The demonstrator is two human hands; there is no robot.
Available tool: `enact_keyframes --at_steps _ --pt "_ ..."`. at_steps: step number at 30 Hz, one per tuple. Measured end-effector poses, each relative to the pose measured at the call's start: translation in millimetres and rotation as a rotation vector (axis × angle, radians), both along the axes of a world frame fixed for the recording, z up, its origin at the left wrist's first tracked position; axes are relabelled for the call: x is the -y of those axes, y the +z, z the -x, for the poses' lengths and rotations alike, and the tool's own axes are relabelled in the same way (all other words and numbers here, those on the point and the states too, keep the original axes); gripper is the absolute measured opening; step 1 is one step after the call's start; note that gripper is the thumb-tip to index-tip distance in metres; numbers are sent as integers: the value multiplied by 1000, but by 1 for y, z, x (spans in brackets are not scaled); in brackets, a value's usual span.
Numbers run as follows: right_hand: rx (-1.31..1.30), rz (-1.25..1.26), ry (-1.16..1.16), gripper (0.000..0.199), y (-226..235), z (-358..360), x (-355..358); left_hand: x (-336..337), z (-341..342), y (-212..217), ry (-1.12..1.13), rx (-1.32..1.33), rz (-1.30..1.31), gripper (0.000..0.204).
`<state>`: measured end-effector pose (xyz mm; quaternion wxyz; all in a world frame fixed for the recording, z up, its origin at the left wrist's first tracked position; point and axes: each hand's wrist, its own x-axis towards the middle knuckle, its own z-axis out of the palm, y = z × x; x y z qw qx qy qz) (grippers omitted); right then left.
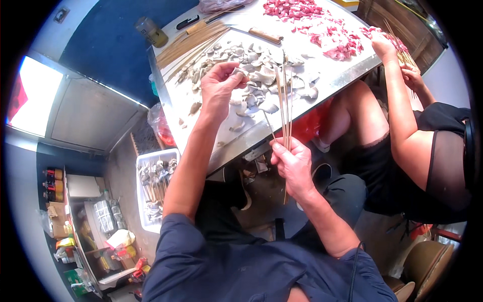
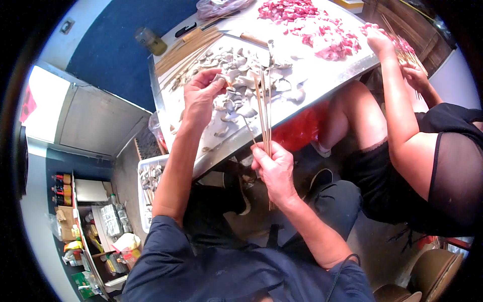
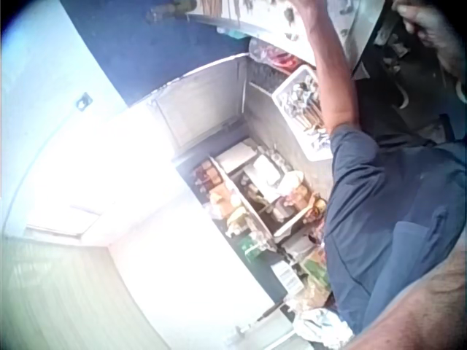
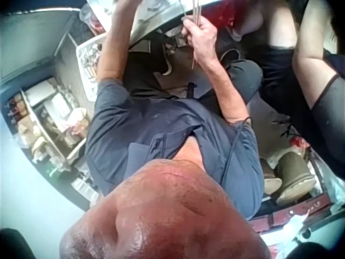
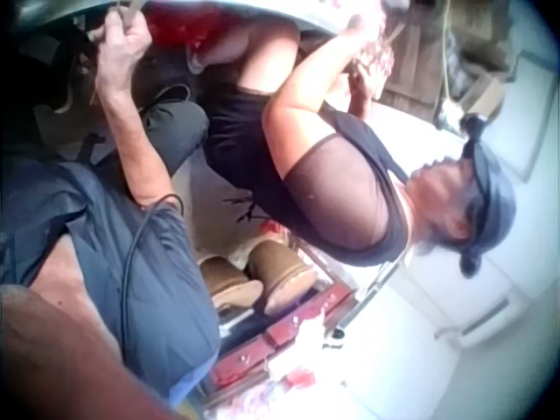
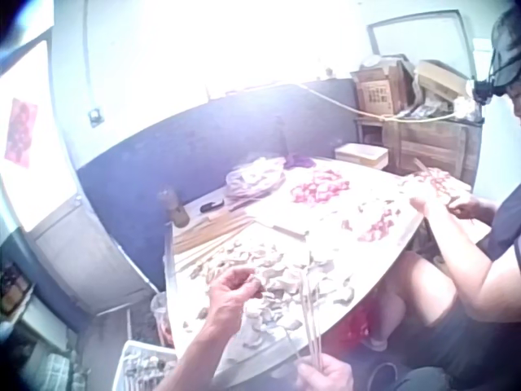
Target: The person threads pieces of meat and sliced vegetables onto long wooden sticks while sitting at a metal table, placing the finished skewers into a white plastic bin.
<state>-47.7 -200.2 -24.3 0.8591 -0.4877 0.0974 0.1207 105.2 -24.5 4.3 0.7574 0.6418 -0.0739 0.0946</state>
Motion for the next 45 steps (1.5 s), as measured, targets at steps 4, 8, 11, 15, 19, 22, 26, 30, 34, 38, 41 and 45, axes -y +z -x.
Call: enact_keyframes --at_steps 4,8,11,15,19,22,26,30,34,38,41,45 --pt "-12 28 -8 11 0 0 -1 3 6 1 -52 -98 121 17" --pt "-22 10 3 9 0 0 -1 7 12 5 -71 -103 250 17" --pt "-20 7 2 9 0 1 -1 9 14 7 -77 -96 277 17" --pt "-22 9 -5 10 1 1 -1 11 16 5 -85 15 248 16" --pt "-24 17 0 10 0 1 -1 14 17 4 -52 104 188 15" --pt "-12 27 -6 10 1 1 -1 13 18 5 -97 107 169 15" --pt "-16 29 -8 10 0 1 0 2 20 5 -195 1 88 12" --pt "-23 42 -10 10 -2 1 1 -6 19 18 -254 -118 -44 15" --pt "4 18 -41 9 -1 -1 0 -21 -11 3 77 -24 -360 19" --pt "-18 -1 -94 9 -1 -4 4 -15 -41 -5 192 35 -704 23" --pt "-26 7 -96 9 0 -5 4 -14 -58 -11 180 254 -1122 24" --pt "-19 -25 -54 10 -5 -5 4 -13 -51 -5 210 216 -975 16"
